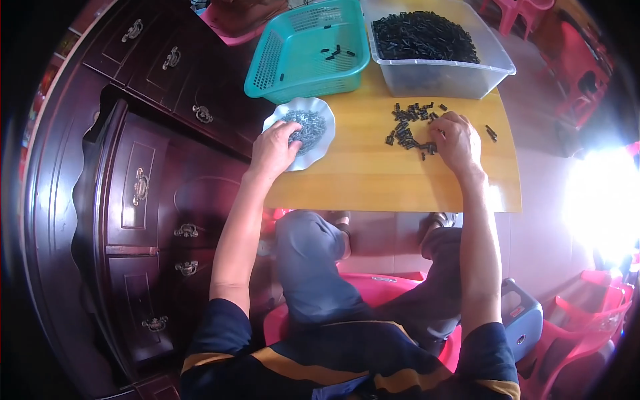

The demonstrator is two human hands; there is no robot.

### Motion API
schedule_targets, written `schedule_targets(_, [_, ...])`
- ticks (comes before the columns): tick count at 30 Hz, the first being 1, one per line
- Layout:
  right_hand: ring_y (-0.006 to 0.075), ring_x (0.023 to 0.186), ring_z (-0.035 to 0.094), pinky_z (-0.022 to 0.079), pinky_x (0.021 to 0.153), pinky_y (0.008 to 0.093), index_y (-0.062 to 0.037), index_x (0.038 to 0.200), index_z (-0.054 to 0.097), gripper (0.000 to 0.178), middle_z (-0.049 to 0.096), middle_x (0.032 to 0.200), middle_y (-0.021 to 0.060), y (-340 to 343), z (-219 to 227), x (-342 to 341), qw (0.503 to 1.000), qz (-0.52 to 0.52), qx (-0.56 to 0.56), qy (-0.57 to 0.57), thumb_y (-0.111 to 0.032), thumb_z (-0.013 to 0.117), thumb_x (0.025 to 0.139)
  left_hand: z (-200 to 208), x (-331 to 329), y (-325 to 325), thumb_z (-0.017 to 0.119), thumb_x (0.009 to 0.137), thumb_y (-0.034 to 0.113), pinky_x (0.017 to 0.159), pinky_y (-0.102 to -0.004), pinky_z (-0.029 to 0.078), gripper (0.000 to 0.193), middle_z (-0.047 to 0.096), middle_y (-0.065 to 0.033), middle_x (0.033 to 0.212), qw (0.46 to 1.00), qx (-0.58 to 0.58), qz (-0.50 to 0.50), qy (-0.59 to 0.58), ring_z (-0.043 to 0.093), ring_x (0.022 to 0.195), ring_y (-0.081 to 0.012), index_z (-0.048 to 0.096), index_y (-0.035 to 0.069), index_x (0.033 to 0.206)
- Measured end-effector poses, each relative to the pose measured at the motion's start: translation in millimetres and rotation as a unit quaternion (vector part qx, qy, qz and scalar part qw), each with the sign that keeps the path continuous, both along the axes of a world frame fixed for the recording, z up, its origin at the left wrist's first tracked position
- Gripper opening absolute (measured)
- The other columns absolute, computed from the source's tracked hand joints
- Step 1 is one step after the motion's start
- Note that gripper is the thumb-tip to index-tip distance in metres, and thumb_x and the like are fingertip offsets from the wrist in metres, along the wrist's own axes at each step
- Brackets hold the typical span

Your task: The person assembles small black plastic components by hand.

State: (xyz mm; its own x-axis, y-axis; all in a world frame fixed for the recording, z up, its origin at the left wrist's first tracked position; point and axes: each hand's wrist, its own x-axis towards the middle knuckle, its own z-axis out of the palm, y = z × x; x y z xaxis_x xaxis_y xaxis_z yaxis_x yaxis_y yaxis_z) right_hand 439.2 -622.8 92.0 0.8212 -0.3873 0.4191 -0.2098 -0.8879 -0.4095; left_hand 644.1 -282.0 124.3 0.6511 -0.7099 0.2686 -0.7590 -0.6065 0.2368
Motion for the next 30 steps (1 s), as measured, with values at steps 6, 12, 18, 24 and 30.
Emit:
schedule_targets(6, [0.0296,0.094,0.068,0.055,0.082,0.0398,-0.0097,0.091,0.076,0.009,0.072,0.096,0.0068,-9.8,14.6,-9.9,0.998,-0.022,0.050,-0.041,-0.012,0.070,0.085,0.6,4.6,-0.7,0.079,0.079,0.009,0.076,-0.0443,0.056,0.027,0.069,-0.0114,0.101,1.000,-0.006,-0.020,0.021,0.068,0.090,-0.0343,0.070,0.010,0.105])
schedule_targets(12, [0.0292,0.090,0.070,0.055,0.079,0.0395,-0.0088,0.093,0.076,0.009,0.072,0.096,0.0077,-18.8,15.6,-17.4,0.995,-0.027,0.071,-0.057,-0.013,0.070,0.087,-1.0,7.5,-1.5,0.077,0.078,0.005,0.070,-0.0424,0.055,0.017,0.070,-0.0117,0.091,0.998,-0.054,-0.028,0.029,0.069,0.081,-0.0330,0.072,0.008,0.094])
schedule_targets(18, [0.0296,0.087,0.070,0.056,0.078,0.0404,-0.0105,0.093,0.077,0.010,0.072,0.097,0.0079,-20.4,20.2,-20.0,0.992,-0.036,0.112,-0.051,-0.015,0.070,0.088,8.9,6.0,-6.5,0.076,0.079,0.001,0.066,-0.0368,0.054,0.016,0.071,-0.0137,0.086,0.991,-0.113,-0.036,0.058,0.070,0.072,-0.0284,0.073,0.003,0.095])
schedule_targets(24, [0.0296,0.085,0.071,0.056,0.077,0.0402,-0.0110,0.093,0.077,0.010,0.072,0.094,0.0081,-27.2,20.3,-23.4,0.990,-0.053,0.125,-0.042,-0.017,0.070,0.088,32.7,-4.7,-36.0,0.075,0.084,0.001,0.064,-0.0280,0.053,0.012,0.072,-0.0092,0.084,0.987,-0.134,-0.069,0.063,0.068,0.069,-0.0131,0.074,0.001,0.096])
schedule_targets(30, [0.0253,0.082,0.071,0.055,0.076,0.0367,-0.0089,0.094,0.076,0.013,0.073,0.091,0.0082,-33.2,19.3,-28.2,0.990,-0.070,0.123,-0.025,-0.018,0.072,0.086,40.8,-39.9,-124.7,0.074,0.085,0.005,0.065,-0.0281,0.052,0.011,0.071,-0.0078,0.082,0.970,-0.117,-0.179,0.114,0.065,0.069,-0.0132,0.074,0.001,0.096])
